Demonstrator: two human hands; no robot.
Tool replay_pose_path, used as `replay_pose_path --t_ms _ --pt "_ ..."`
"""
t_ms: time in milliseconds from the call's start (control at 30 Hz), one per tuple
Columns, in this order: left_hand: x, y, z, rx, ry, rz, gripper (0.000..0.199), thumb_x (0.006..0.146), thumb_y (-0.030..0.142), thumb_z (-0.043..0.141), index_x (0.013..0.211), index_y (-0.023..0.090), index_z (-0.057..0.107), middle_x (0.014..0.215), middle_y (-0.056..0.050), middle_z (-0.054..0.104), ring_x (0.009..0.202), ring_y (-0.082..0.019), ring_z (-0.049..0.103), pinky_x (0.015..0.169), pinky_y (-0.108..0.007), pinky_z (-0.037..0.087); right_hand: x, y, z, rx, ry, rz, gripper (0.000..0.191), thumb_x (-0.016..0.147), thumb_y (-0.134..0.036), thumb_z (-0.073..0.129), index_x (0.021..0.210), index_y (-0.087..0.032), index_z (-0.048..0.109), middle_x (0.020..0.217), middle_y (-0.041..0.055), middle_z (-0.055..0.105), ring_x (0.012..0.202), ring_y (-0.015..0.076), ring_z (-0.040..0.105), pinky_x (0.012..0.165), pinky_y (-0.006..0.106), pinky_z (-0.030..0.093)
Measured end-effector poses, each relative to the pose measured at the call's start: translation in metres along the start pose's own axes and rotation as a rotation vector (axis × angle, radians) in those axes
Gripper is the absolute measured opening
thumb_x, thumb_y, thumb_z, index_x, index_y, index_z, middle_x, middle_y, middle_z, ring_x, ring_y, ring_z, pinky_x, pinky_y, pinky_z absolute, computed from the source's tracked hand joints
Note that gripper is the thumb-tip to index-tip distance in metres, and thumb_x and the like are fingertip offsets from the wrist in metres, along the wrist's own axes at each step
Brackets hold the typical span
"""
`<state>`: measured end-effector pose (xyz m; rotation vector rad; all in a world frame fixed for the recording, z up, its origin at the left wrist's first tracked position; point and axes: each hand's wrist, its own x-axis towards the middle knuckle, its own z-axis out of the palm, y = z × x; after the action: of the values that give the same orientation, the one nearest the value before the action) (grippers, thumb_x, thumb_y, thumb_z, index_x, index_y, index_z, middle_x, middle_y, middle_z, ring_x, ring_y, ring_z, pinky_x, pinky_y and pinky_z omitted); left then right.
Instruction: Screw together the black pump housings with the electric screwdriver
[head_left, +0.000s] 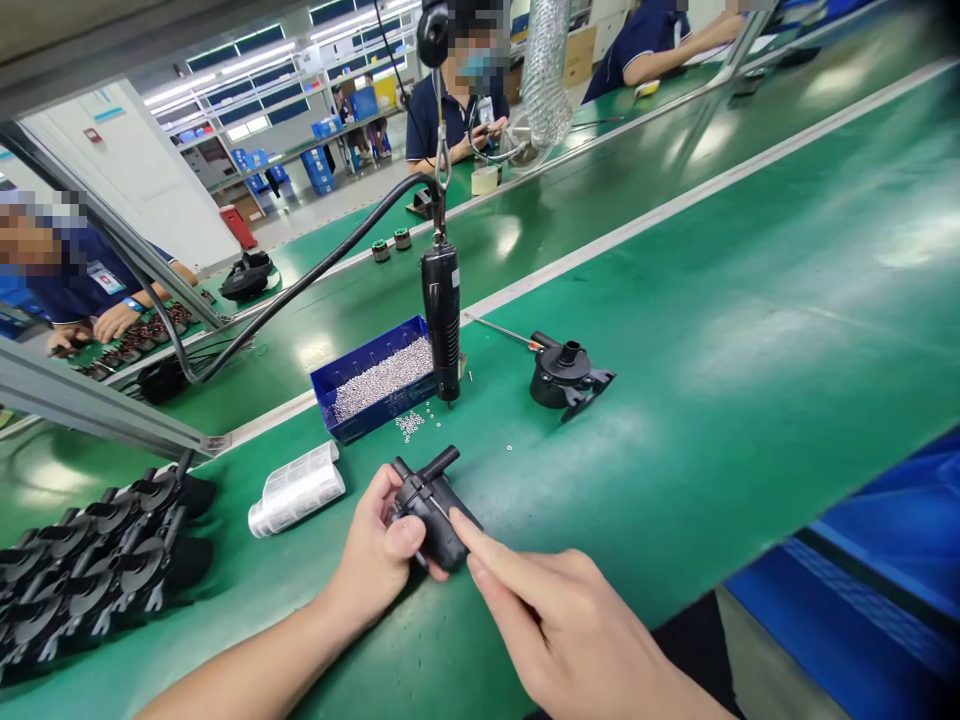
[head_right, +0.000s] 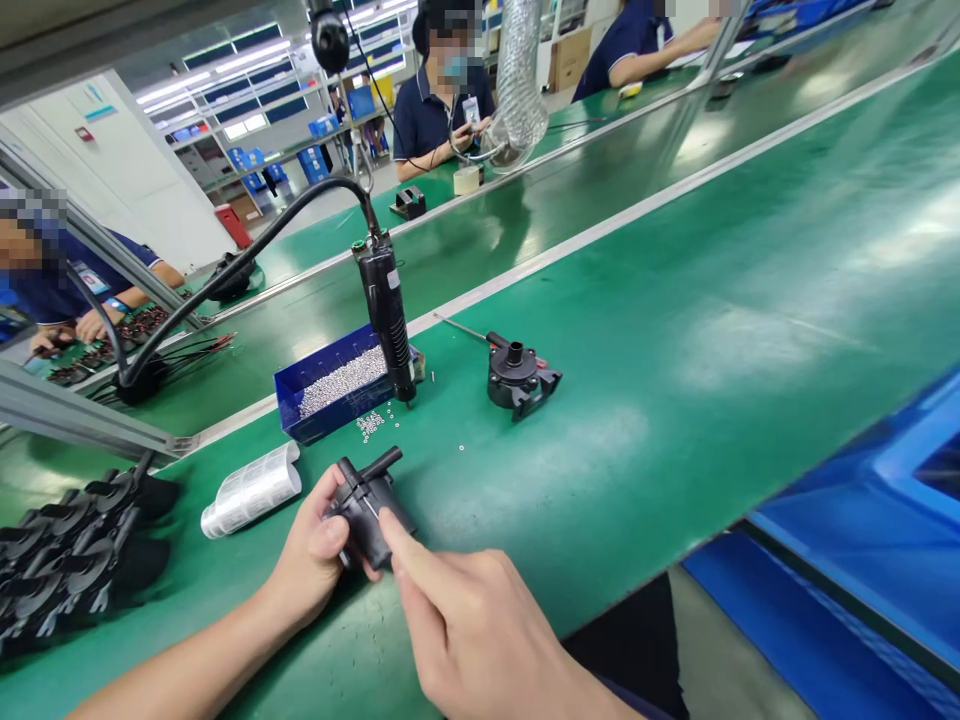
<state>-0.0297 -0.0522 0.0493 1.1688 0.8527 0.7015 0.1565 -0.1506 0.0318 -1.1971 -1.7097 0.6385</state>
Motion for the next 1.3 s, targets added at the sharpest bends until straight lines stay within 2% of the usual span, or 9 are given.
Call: replay_pose_path --t_ms 333,600,800,933,1033,1133,1200,1233,1300 --pt "0.002 -0.006 -0.005 -0.013 -0.015 -0.017 0.077 0.078 0.083 0.087 0.110 0.020 0.055 0.097 -0.005 0.078 0.059 -0.012 0.072 0.051 -0.019 0.057 0.010 -0.009 -0.008 0.016 -0.055 0.098 0.049 0.112 -0.016 0.042 0.152 -0.006 0.070 0.068 0.0014 0.071 0.046 0.0162 0.050 0.047 0.035 0.036" --pt "0.001 -0.006 -0.004 0.003 -0.025 -0.014 0.078 0.078 0.084 0.086 0.109 0.021 0.054 0.099 -0.007 0.078 0.061 -0.014 0.073 0.052 -0.021 0.059 0.008 -0.009 -0.007 0.024 -0.011 0.095 0.050 0.112 -0.017 0.043 0.155 -0.008 0.068 0.064 0.0007 0.069 0.044 0.0150 0.045 0.046 0.034 0.032" --pt "-0.002 -0.001 0.002 0.034 -0.038 0.000 0.079 0.074 0.081 0.091 0.108 0.021 0.054 0.104 -0.006 0.076 0.063 -0.014 0.072 0.055 -0.023 0.062 0.015 -0.009 -0.010 0.129 -0.028 0.155 0.048 0.113 -0.020 0.044 0.152 -0.011 0.071 0.073 0.0027 0.078 0.043 0.0131 0.048 0.044 0.033 0.031" --pt "-0.003 0.002 0.006 0.073 0.044 0.026 0.079 0.068 0.079 0.095 0.105 0.022 0.056 0.094 -0.004 0.073 0.063 -0.014 0.068 0.055 -0.025 0.062 0.009 -0.002 0.004 0.036 0.040 0.080 0.049 0.116 -0.019 0.043 0.158 -0.008 0.063 0.080 0.0042 0.083 0.041 0.0145 0.054 0.045 0.035 0.035" --pt "0.002 0.002 -0.001 0.114 0.148 0.035 0.073 0.075 0.081 0.089 0.102 0.023 0.054 0.087 -0.001 0.070 0.060 -0.015 0.067 0.054 -0.025 0.059 -0.007 0.007 0.014 -0.190 0.009 -0.024 0.051 0.118 -0.020 0.039 0.165 -0.006 0.052 0.072 0.0013 0.080 0.043 0.0197 0.064 0.046 0.038 0.039" --pt "0.006 -0.003 -0.015 0.254 0.285 0.181 0.069 0.078 0.078 0.088 0.106 0.023 0.057 0.093 -0.002 0.070 0.071 -0.018 0.070 0.064 -0.028 0.061 -0.025 0.022 0.009 -0.376 -0.066 -0.056 0.051 0.119 -0.023 0.037 0.167 -0.012 0.049 0.059 -0.0045 0.071 0.041 0.0230 0.067 0.045 0.038 0.042" --pt "0.006 -0.008 -0.024 0.377 0.310 0.426 0.078 0.069 0.080 0.094 0.112 0.023 0.062 0.103 -0.006 0.071 0.083 -0.022 0.073 0.075 -0.031 0.063 -0.031 0.035 -0.004 -0.449 -0.102 -0.025 0.048 0.118 -0.023 0.037 0.161 -0.014 0.056 0.066 -0.0021 0.075 0.046 0.0247 0.071 0.046 0.038 0.046" --pt "0.006 -0.012 -0.027 0.427 0.261 0.580 0.085 0.064 0.082 0.096 0.118 0.024 0.064 0.106 -0.007 0.070 0.087 -0.024 0.074 0.079 -0.033 0.064 -0.031 0.042 -0.011 -0.471 -0.109 -0.002 0.046 0.117 -0.022 0.038 0.155 -0.014 0.062 0.073 0.0009 0.079 0.052 0.0256 0.075 0.049 0.038 0.048" --pt "0.002 -0.016 -0.031 0.536 0.011 0.839 0.094 0.066 0.084 0.093 0.134 0.026 0.063 0.107 -0.010 0.072 0.089 -0.027 0.076 0.079 -0.035 0.064 -0.023 0.053 -0.028 -0.479 -0.132 0.052 0.041 0.116 -0.021 0.040 0.142 -0.017 0.072 0.088 0.0058 0.083 0.066 0.0266 0.080 0.058 0.037 0.055"
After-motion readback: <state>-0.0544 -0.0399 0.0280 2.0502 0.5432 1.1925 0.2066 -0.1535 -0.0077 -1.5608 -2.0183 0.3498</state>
